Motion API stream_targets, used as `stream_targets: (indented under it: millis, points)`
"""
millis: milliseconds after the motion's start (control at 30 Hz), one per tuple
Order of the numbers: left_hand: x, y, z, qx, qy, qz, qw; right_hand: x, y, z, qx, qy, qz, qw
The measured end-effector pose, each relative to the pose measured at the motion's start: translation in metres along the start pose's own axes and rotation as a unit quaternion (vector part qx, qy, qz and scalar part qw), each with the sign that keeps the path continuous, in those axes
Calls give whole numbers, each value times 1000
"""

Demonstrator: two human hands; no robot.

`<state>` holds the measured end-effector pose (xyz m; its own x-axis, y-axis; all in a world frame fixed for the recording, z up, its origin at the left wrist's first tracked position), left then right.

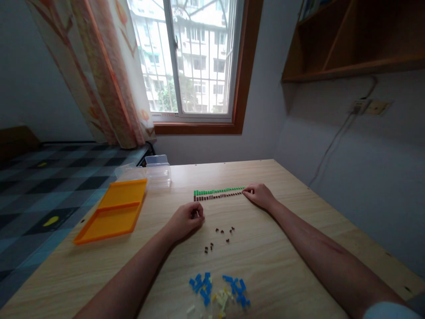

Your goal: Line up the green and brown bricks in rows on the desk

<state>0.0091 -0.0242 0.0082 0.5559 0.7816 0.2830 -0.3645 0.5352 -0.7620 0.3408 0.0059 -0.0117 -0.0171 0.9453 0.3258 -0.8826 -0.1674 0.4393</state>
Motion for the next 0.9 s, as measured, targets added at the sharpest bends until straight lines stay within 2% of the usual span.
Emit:
stream_targets:
  millis: [233,367,633,767,900]
  points:
    - [-1,1,0,29,7,-8,1000,0,-3,1,49,-22,1,999]
    - [-2,-4,-1,70,29,-32,997,-4,1,-1,116,-29,8,993]
    - [-7,-28,-8,167,111,-77,977,-14,27,-9,266,168,63,947]
    - [-8,-31,-12,180,125,-90,972,-14,32,-8,288,201,45,935]
    - [-9,-31,-13,173,130,-115,970,-21,34,-6,263,212,27,941]
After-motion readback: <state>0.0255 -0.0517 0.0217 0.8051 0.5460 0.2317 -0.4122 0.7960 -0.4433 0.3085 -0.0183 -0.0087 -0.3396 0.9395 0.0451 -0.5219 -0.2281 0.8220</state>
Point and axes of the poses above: each hand's wrist, its own x-axis towards the middle knuckle, its own z-axis out of the back of the hand, y = z × x, the point moved 1 cm from there along x, towards the middle knuckle, and after that the axes turned 9 degrees about -z, right-handed, at the moved point
